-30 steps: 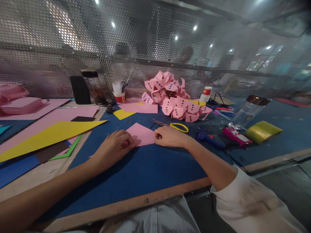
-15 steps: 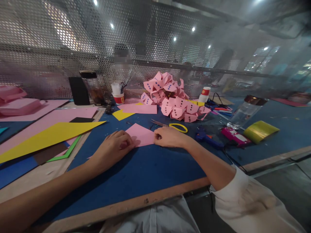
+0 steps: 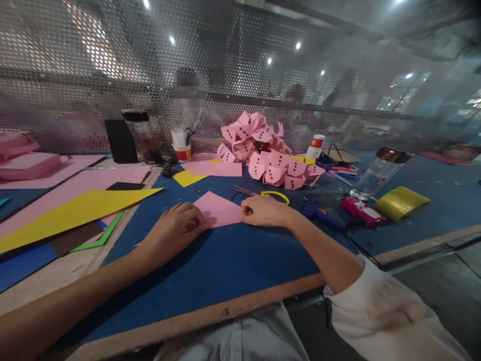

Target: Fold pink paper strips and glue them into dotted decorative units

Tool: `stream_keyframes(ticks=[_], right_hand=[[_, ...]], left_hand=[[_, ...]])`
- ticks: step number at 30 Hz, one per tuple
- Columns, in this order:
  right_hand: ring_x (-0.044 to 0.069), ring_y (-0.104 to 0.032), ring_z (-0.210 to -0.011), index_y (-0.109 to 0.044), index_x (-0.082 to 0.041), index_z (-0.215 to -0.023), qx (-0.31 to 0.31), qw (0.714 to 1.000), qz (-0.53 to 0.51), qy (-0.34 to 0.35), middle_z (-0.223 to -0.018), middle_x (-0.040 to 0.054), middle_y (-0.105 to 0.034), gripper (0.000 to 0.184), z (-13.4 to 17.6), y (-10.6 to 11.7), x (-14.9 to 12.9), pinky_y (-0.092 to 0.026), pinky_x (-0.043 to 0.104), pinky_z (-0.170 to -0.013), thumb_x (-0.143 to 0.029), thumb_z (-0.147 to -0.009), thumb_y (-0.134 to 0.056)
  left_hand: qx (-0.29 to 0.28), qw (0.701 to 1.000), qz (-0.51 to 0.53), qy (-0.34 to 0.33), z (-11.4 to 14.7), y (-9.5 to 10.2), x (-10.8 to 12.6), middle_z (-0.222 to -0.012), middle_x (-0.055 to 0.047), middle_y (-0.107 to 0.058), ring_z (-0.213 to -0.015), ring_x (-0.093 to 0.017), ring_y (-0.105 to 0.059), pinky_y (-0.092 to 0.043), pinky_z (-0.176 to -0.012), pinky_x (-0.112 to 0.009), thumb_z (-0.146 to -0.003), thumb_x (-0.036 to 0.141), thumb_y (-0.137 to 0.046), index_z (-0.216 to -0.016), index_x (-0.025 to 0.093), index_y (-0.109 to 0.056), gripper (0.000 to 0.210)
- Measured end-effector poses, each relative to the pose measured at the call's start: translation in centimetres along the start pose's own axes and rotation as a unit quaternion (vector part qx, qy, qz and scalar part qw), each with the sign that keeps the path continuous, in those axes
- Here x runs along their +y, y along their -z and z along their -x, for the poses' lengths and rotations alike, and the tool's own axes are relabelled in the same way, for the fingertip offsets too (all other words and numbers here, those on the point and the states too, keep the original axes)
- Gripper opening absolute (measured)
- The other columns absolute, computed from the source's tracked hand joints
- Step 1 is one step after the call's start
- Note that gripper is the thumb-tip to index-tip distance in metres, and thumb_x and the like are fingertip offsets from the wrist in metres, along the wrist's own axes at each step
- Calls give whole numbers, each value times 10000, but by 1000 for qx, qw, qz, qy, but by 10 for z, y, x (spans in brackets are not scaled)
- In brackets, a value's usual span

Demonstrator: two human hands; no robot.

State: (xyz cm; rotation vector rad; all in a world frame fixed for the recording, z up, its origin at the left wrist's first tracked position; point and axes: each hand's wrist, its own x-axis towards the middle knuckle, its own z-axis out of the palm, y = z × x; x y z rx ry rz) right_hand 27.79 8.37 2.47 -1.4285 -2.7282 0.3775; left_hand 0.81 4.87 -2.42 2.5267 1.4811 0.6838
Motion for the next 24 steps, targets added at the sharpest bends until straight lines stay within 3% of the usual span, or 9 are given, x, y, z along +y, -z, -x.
stream_keyframes(ticks=[24], right_hand=[[188, -617, -871, -657, -205, -812, 7, 999, 41, 10, -930, 37, -725, 98, 5, 2, 5, -349, 281, -671, -268, -822, -582]], left_hand=[[7, 1000, 9, 1, 0, 0, 0, -948, -66, -674, -880, -260, -611, -475, -836, -414, -912, 513, -573, -784, 232, -645, 316]])
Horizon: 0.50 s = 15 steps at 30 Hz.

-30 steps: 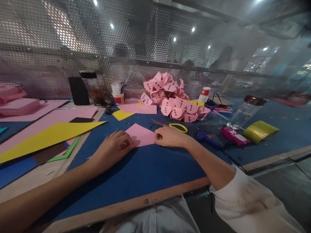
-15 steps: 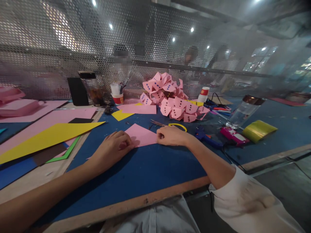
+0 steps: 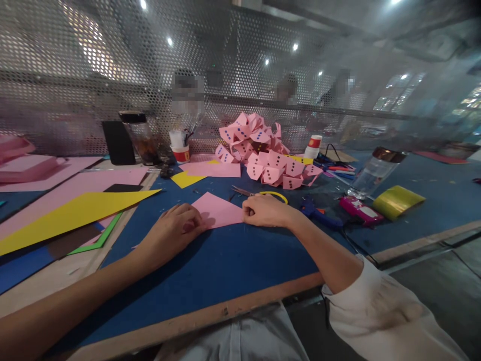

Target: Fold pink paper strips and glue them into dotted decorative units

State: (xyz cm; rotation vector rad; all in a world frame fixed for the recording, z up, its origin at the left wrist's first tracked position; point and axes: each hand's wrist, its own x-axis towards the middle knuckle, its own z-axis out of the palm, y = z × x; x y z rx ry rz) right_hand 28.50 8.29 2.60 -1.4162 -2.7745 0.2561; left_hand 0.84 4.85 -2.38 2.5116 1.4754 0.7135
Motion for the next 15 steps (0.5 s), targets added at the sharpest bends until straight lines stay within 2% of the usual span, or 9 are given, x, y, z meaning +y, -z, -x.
stream_keyframes(ticks=[7, 15], right_hand=[[186, -610, -846, -671, -209, -806, 7, 1000, 7, -2, -902, 39, -721, 118, 0, -1, 2, -346, 282, -677, -282, -811, -578], [169, -596, -744, -675, -213, -770, 1, 1000, 20, -20, -843, 41, -715, 138, 3, 5, 6, -314, 280, -603, -258, -799, -547]], left_hand=[[-6, 1000, -9, 0, 0, -2, -5, -962, -66, -661, -882, -251, -602, -460, -848, -416, -923, 515, -559, -799, 227, -643, 325], [-1, 1000, -2, -5, -1, -3, -6, -963, -57, -669, -893, -241, -612, -456, -868, -400, -926, 528, -549, -785, 232, -635, 340]])
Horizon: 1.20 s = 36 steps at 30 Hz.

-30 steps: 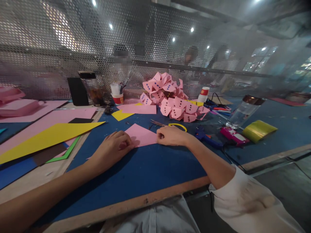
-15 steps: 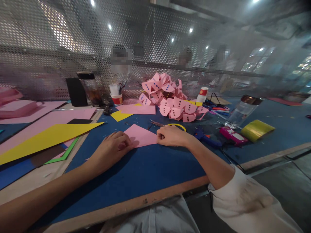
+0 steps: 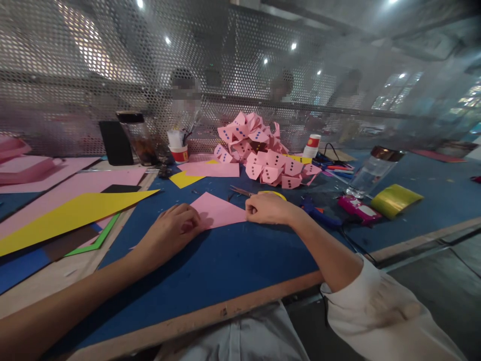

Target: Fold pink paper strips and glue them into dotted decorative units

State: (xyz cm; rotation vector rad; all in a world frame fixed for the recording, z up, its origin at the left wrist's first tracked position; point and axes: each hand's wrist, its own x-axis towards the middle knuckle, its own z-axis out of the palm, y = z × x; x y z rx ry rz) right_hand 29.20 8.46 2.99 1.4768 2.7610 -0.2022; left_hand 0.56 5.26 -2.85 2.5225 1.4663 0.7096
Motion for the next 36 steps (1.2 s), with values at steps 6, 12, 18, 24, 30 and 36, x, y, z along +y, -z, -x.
stream_keyframes(ticks=[6, 12, 18, 24, 30, 36], right_hand=[[171, -599, -769, -683, -211, -762, -3, 1000, -11, 10, -859, 43, -714, 147, 0, 1, 1, -348, 274, -660, -275, -801, -556], [157, -591, -709, -685, -205, -754, -14, 999, -24, 20, -834, 36, -717, 154, 1, 3, 4, -346, 258, -622, -271, -799, -554], [162, -624, -759, -717, -207, -858, -26, 998, -60, 25, -896, 35, -736, 192, -2, -2, 3, -342, 239, -602, -330, -843, -571], [157, -634, -780, -698, -190, -828, -8, 995, -82, 58, -866, 35, -736, 181, -4, -8, -8, -377, 240, -688, -326, -858, -583], [152, -618, -780, -655, -195, -802, 11, 996, -66, 52, -910, 25, -725, 116, -2, -10, -14, -344, 238, -637, -286, -818, -584], [154, -607, -774, -637, -198, -793, 9, 997, -62, 50, -911, 22, -718, 105, -1, -11, -16, -329, 249, -623, -292, -793, -592]], left_hand=[[-4, 1000, -2, 7, 1, 1, 1, -974, -62, -677, -910, -252, -618, -470, -868, -401, -921, 530, -548, -794, 236, -643, 334], [-2, 1000, 4, 8, 1, 1, 1, -996, -64, -688, -935, -264, -625, -463, -886, -418, -919, 509, -551, -796, 243, -652, 310], [-13, 1000, 4, 1, 2, 7, -7, -1018, -49, -701, -943, -250, -631, -456, -861, -392, -915, 496, -554, -783, 248, -656, 299], [-31, 999, -7, -3, 10, 17, -22, -995, -47, -704, -940, -256, -634, -460, -842, -373, -911, 440, -559, -767, 258, -667, 256], [-26, 1000, -13, -3, 11, 20, -18, -949, -49, -692, -899, -258, -634, -459, -815, -368, -897, 436, -570, -779, 256, -668, 237], [-37, 999, -23, -12, 9, 21, -16, -957, -45, -692, -894, -246, -632, -458, -812, -365, -907, 412, -553, -772, 254, -665, 236]])
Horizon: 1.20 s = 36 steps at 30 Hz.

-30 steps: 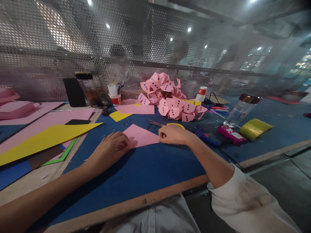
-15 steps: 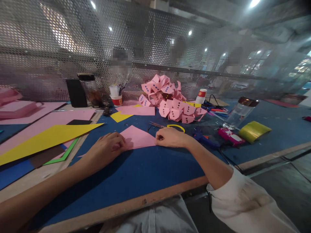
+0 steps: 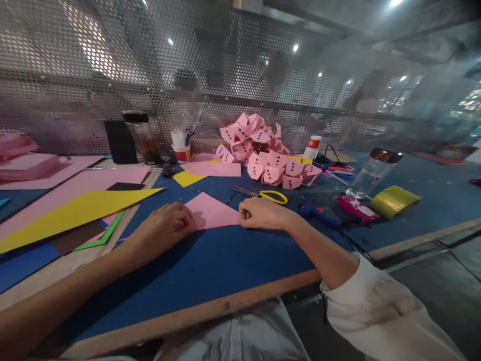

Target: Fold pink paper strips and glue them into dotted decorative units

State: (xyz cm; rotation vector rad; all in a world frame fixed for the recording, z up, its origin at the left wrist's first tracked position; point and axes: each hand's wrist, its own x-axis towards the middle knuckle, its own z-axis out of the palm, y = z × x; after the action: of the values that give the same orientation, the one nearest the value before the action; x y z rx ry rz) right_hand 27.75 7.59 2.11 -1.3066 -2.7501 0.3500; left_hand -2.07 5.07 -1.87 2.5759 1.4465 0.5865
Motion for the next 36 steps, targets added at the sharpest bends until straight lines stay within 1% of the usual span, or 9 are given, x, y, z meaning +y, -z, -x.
stream_keyframes(ticks=[6, 10, 13, 17, 26, 29, 31, 33, 36], right_hand=[[136, -583, -696, -609, -198, -766, -4, 1000, -3, -3, -841, 4, -710, 86, 1, 2, 5, -296, 248, -581, -281, -765, -589], [135, -579, -702, -616, -196, -777, -24, 1000, -12, -11, -857, 10, -710, 82, 4, 6, 9, -303, 244, -588, -272, -772, -586], [133, -577, -707, -609, -195, -772, -27, 999, -17, -4, -853, 10, -706, 65, 5, 9, 11, -312, 241, -588, -255, -774, -584], [133, -585, -712, -610, -193, -804, -51, 998, -42, 0, -833, 9, -700, 46, 7, 12, 17, -342, 230, -589, -216, -771, -589], [137, -589, -696, -650, -190, -912, -70, 995, -70, 15, -843, 20, -693, 207, 7, 14, 26, -372, 226, -569, -119, -740, -561], [142, -596, -708, -659, -188, -918, -78, 994, -74, 11, -857, 24, -697, 230, 7, 16, 27, -380, 225, -572, -100, -729, -563], [144, -606, -727, -666, -186, -921, -83, 992, -92, 0, -883, 28, -708, 228, 7, 18, 28, -394, 226, -594, -90, -752, -545], [143, -618, -755, -670, -190, -928, -58, 992, -113, -11, -922, 29, -717, 218, 7, 20, 27, -408, 231, -631, -95, -795, -526], [145, -630, -799, -664, -194, -955, 19, 988, -152, -4, -956, 26, -712, 162, 6, 17, 20, -424, 237, -671, -156, -860, -539]], left_hand=[[-13, 1000, -8, 2, 1, 2, 0, -992, -51, -682, -912, -248, -616, -452, -825, -379, -923, 426, -534, -803, 243, -669, 257], [-22, 1000, -10, 4, 1, 2, 0, -992, -47, -677, -913, -236, -609, -444, -833, -366, -934, 415, -515, -810, 235, -663, 264], [-24, 1000, -12, 6, 1, 2, 0, -990, -45, -673, -915, -233, -603, -436, -831, -358, -933, 408, -519, -803, 233, -655, 256], [-20, 1000, -12, 9, 0, 0, -1, -982, -41, -670, -912, -232, -601, -433, -831, -356, -931, 407, -527, -803, 235, -655, 250], [-13, 1000, -7, 6, 0, -1, -4, -985, -41, -672, -908, -236, -607, -440, -844, -366, -923, 429, -539, -801, 235, -656, 258], [-6, 1000, -1, -2, 1, -2, -4, -973, -46, -673, -902, -240, -608, -445, -831, -371, -927, 431, -538, -789, 230, -652, 269], [-5, 1000, 3, -7, 1, -2, -5, -978, -50, -673, -897, -242, -608, -447, -823, -376, -925, 442, -543, -791, 229, -655, 275], [-4, 1000, 8, -8, 0, -3, -5, -976, -51, -673, -890, -244, -609, -449, -818, -381, -920, 455, -552, -795, 230, -661, 280], [1, 1000, 22, 5, 0, -3, -4, -956, -54, -666, -888, -250, -610, -451, -817, -387, -904, 476, -568, -784, 230, -669, 291]])
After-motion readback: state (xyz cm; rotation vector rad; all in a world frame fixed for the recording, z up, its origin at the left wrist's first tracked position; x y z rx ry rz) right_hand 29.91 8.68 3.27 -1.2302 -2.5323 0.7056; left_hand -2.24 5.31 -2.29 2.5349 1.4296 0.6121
